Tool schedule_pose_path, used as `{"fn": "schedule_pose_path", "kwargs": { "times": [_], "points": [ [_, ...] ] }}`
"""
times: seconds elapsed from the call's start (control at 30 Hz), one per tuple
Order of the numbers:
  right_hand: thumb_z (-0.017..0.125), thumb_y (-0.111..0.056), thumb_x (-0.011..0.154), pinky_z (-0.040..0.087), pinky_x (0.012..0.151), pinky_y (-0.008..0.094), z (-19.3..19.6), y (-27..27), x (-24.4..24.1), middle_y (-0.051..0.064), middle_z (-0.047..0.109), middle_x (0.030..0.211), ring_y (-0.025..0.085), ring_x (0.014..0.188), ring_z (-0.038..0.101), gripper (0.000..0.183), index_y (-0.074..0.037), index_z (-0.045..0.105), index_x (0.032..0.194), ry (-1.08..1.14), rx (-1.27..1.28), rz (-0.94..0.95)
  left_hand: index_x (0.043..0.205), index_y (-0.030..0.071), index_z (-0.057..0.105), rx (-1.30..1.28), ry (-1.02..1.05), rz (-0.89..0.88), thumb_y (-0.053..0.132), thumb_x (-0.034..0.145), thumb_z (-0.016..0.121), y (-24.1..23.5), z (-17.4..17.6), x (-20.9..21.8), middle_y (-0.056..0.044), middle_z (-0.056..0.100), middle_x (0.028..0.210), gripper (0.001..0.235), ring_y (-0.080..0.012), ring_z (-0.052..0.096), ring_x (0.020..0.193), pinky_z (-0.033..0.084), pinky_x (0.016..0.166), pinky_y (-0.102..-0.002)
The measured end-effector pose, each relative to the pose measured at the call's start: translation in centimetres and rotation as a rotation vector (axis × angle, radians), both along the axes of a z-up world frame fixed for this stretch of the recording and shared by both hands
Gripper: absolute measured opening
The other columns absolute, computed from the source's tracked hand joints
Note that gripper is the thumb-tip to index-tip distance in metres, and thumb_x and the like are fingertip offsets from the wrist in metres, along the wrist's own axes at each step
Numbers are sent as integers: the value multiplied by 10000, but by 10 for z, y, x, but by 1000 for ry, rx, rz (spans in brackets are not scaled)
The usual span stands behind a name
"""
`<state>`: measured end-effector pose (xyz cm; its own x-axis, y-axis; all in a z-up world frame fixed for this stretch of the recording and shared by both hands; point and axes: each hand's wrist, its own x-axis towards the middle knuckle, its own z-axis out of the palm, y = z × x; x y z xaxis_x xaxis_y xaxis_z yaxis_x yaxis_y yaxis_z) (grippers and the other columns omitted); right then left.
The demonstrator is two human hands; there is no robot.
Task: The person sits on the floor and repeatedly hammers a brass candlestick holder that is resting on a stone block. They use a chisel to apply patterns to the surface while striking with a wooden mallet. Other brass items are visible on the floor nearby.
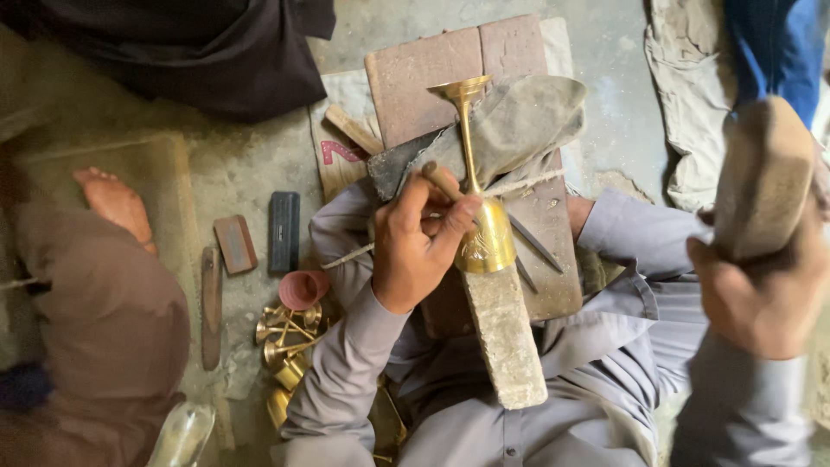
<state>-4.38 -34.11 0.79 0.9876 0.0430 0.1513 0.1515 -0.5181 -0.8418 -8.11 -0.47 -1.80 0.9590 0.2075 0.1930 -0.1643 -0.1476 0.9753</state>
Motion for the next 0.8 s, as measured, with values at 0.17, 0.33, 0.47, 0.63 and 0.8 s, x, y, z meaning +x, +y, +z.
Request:
{"fn": "schedule_pose_path", "kwargs": {
  "times": [0.17,0.33,0.47,0.63,0.8],
  "points": [
    [762,16,849,535,806,336,-93,-62,-28,122,740,1039,194,888,688,389,60,633,1213,278,-156,-231,1123,2,552,-72,63,12,227,1019,688,-5,11,5,-77,737,899,283,-132,780,803,659,660,-257],
    [788,-5,797,537,849,317,-130,-104,-53,106,739,1020,170,944,691,417,49,632,1180,319,-125,-312,1171,29,557,112,-14,4,253,994,723,-19,15,15,-82,765,899,330,-148,783,803,643,653,-252],
    [786,7,829,535,887,323,-127,-110,-37,126,744,1006,186,950,697,353,65,646,1147,283,-179,-249,1166,50,585,360,18,38,274,968,745,-31,18,21,-122,752,884,339,-220,780,770,597,610,-324],
    [785,-58,848,540,869,316,-101,-82,10,135,746,1040,178,914,703,388,41,624,1187,183,-84,-97,1193,45,580,530,42,75,283,951,762,-39,22,25,-176,685,809,385,-339,709,697,520,606,-436],
    [795,-85,861,531,797,375,-44,-42,68,237,701,953,326,856,693,385,28,617,1183,-205,-429,139,1174,32,565,521,89,102,239,945,767,-43,22,27,-186,691,826,369,-365,710,728,515,606,-442]
  ]
}}
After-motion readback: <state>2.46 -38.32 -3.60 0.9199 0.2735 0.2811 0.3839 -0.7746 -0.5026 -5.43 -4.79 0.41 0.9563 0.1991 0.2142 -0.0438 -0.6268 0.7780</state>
